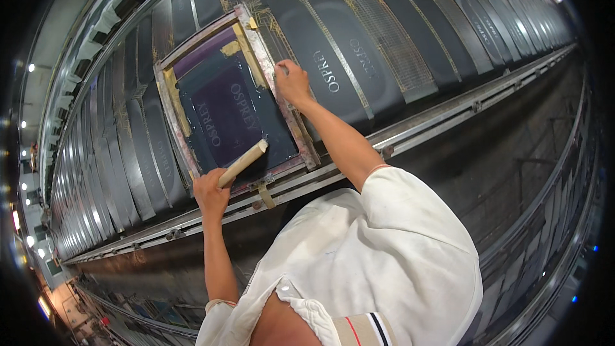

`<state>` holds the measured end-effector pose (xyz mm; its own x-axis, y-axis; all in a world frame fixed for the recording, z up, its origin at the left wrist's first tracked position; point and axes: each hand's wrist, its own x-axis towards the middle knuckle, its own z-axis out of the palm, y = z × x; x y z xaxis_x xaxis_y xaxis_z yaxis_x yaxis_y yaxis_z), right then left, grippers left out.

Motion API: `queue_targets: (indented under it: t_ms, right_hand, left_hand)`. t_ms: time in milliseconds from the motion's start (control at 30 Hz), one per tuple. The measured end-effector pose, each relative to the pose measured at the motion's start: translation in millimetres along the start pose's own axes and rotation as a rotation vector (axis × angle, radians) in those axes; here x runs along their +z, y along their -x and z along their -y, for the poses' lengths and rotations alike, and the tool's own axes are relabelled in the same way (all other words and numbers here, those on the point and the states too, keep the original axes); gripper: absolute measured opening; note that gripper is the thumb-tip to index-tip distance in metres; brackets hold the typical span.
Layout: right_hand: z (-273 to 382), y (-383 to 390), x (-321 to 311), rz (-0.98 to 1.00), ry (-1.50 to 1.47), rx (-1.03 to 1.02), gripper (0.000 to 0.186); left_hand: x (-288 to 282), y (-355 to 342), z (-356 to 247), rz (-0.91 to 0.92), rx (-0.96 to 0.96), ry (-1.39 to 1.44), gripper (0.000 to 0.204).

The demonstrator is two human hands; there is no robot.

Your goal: The person uses a squeegee to spread dark ink across a screen printing frame mounted over a conveyor belt. They repeatedly pull the squeegee across the screen to ensure even coverage of the ink on the fabric below.

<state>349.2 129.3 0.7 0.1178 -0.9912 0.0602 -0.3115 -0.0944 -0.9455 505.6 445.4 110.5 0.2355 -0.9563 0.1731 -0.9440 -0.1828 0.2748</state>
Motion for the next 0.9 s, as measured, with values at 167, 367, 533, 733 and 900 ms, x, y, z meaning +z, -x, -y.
queue_targets:
  t_ms: [167,367,533,733,900]
  right_hand:
    - [11.5,4.3,7.3,0.053,0.058,0.056,0.03]
    - [-5.9,-4.0,12.3,0.08,0.162,0.062,0.031]
    - [15.0,-16.8,-6.3,0.294,0.332,0.185,0.03]
    - [76.5,-65.3,-1.0,0.559,0.404,-0.109,0.04]
    - [120.2,-90.7,60.9,0.748,0.301,-0.514,0.045]
  left_hand:
    - [4.0,33.7,15.0,0.022,0.095,0.005,0.043]
    - [21.5,20.7,23.7,0.012,0.116,0.003,0.048]
    - [25.2,-53.3,66.3,-0.009,0.153,-0.016,0.047]
    - [40.1,-190.8,130.2,-0.075,0.203,-0.029,0.045]
    - [19.6,-248.0,153.5,0.119,0.063,0.119,0.02]
